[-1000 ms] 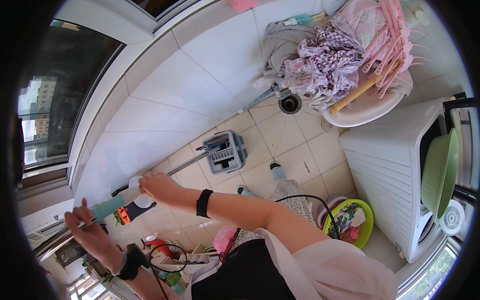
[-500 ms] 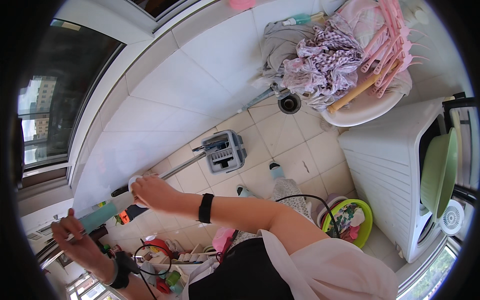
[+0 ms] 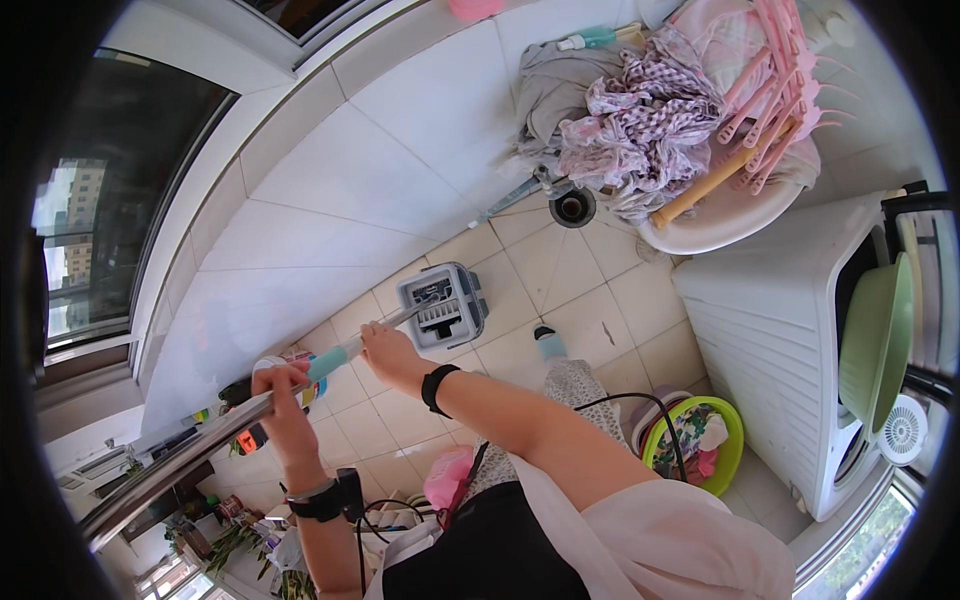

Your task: Cleaning a mop in a squeezer bucket and mopping the floor of a balcony area.

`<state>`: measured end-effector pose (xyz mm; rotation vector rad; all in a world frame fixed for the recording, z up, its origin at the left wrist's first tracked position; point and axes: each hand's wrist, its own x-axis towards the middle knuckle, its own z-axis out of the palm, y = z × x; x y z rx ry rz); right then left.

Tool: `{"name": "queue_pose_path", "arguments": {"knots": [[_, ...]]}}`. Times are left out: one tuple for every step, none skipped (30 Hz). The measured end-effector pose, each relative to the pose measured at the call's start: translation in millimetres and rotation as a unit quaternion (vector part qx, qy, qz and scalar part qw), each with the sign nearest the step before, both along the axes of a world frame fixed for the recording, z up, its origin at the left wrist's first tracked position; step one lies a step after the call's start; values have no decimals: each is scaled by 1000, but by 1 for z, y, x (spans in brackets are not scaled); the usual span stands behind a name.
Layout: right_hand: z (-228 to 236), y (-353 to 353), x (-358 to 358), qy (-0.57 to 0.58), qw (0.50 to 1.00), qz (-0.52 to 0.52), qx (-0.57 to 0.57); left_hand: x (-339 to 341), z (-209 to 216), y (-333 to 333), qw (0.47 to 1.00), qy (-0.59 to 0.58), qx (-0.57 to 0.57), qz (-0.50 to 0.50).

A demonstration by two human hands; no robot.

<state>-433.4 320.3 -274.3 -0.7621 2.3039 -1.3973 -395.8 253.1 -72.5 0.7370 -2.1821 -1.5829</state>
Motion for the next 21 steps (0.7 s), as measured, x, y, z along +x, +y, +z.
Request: {"name": "queue_pose_path", "arguments": {"knots": [[-4, 5, 3, -2, 1000, 4, 0, 3, -18, 9, 999, 8, -30, -31], [-7, 12, 1, -36, 999, 14, 21, 2, -24, 10, 997, 32, -56, -51], [-8, 16, 0, -69, 996, 24, 42, 3, -21, 9, 997, 35, -45, -53], [-5, 14, 4, -69, 996, 25, 43, 5, -14, 7, 997, 39, -34, -54], [4, 12, 4, -3, 1000, 19, 22, 4, 1, 4, 996, 49, -52, -45], [14, 8, 3, 63, 998, 15, -1, 5, 24, -4, 995, 58, -73, -34], [30, 9, 2, 65, 998, 15, -1, 6, 58, -7, 994, 89, -69, -16], [49, 8, 0, 54, 997, 40, -41, 7, 96, -12, 991, 117, -68, 5], [61, 6, 1, 43, 993, 66, -83, 12, 130, -19, 981, 155, -114, 38], [65, 4, 3, 43, 993, 70, -90, 21, 169, -28, 974, 204, -70, 76], [64, 3, 4, 67, 993, 67, -77, 27, 200, -33, 969, 230, -69, 66], [59, 4, 5, 91, 992, 60, -59, 28, 218, -33, 958, 266, -62, 87], [53, 5, 5, 91, 992, 61, -63, 31, 235, -32, 955, 277, -63, 90], [40, 7, 5, 100, 993, 65, -12, 36, 243, -32, 951, 287, -62, 94], [28, 11, 5, 108, 991, 68, 41, 41, 245, -33, 951, 287, -63, 95], [16, 14, 4, 109, 991, 70, 41, 46, 245, -33, 944, 315, -62, 79], [6, 16, 4, 113, 988, 77, 75, 53, 247, -32, 936, 341, -65, 65], [-3, 18, 2, 117, 983, 82, 112, 59, 248, -31, 936, 340, -67, 67], [-11, 18, -1, 116, 983, 85, 110, 65, 249, -30, 938, 340, -52, 37], [-18, 17, -4, 126, 978, 96, 135, 67, 251, -28, 940, 340, -37, 7], [-24, 16, -6, 135, 972, 106, 160, 62, 252, -18, 936, 327, -81, 106]]}}
